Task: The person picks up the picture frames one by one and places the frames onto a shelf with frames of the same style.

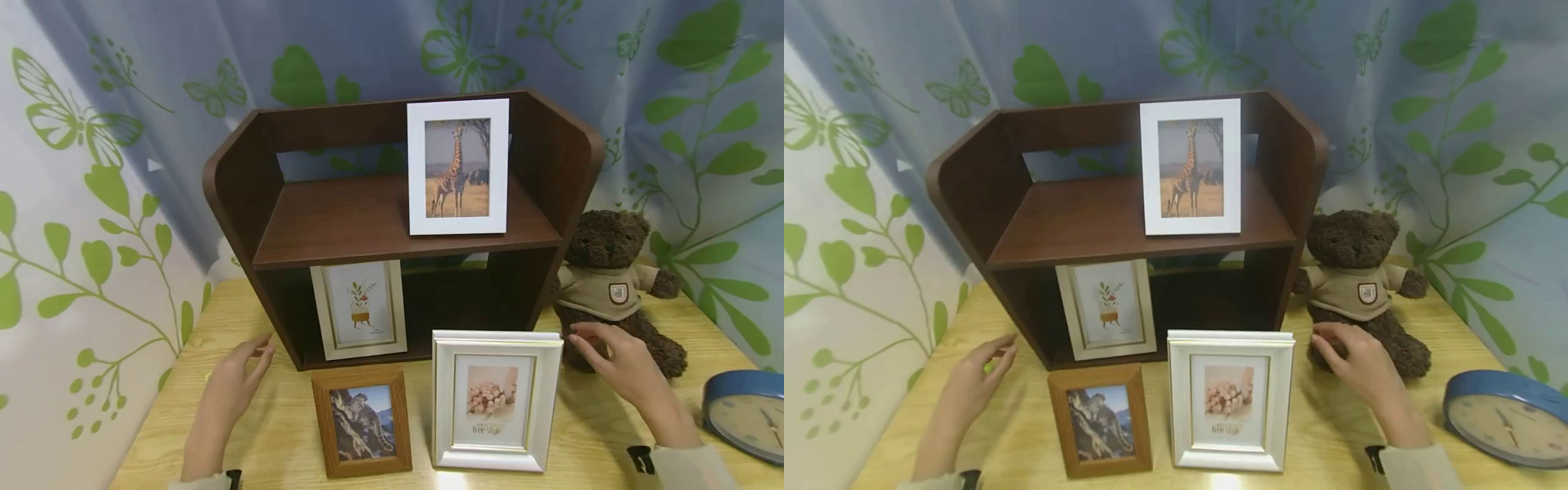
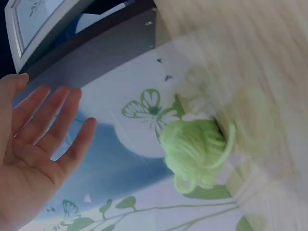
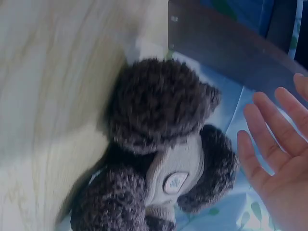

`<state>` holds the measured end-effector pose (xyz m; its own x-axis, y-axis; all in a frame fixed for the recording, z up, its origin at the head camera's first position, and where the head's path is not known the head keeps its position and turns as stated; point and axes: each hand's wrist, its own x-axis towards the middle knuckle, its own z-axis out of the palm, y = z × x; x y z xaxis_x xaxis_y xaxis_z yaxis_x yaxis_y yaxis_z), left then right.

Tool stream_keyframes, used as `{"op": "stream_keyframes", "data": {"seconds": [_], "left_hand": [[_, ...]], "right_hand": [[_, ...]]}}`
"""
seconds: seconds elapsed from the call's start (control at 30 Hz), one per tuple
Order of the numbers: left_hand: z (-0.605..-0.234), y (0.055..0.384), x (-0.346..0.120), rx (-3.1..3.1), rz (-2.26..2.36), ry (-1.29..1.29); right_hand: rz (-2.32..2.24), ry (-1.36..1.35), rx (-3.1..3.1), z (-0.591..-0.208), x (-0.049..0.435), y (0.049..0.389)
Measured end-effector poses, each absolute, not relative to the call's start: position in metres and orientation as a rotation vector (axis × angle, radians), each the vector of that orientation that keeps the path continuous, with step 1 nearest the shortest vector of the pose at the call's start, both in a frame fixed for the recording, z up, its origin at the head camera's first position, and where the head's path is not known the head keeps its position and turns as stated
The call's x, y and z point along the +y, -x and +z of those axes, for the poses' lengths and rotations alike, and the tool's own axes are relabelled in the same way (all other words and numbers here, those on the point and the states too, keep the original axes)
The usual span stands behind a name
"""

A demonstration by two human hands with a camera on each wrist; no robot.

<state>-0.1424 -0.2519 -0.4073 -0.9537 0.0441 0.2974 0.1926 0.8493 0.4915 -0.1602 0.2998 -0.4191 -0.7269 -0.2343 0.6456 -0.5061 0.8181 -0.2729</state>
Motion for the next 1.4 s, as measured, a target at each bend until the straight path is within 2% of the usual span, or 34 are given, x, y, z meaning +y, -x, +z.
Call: {"op": "stream_keyframes", "data": {"seconds": [0.47, 0.83, 1.17, 1.4], "left_hand": [[-0.407, 0.166, -0.238, -2.199, -0.745, 0.292], [-0.409, 0.178, -0.229, -2.134, -0.875, 0.247], [-0.417, 0.175, -0.223, -2.128, -1.036, 0.211], [-0.419, 0.176, -0.222, -2.127, -1.02, 0.245]], "right_hand": [[0.77, -0.585, -2.384, -0.417, 0.272, 0.132], [0.907, -0.586, -2.416, -0.421, 0.252, 0.109], [1.001, -0.377, -2.614, -0.43, 0.24, 0.094], [1.292, -0.393, -2.531, -0.44, 0.238, 0.086]]}}
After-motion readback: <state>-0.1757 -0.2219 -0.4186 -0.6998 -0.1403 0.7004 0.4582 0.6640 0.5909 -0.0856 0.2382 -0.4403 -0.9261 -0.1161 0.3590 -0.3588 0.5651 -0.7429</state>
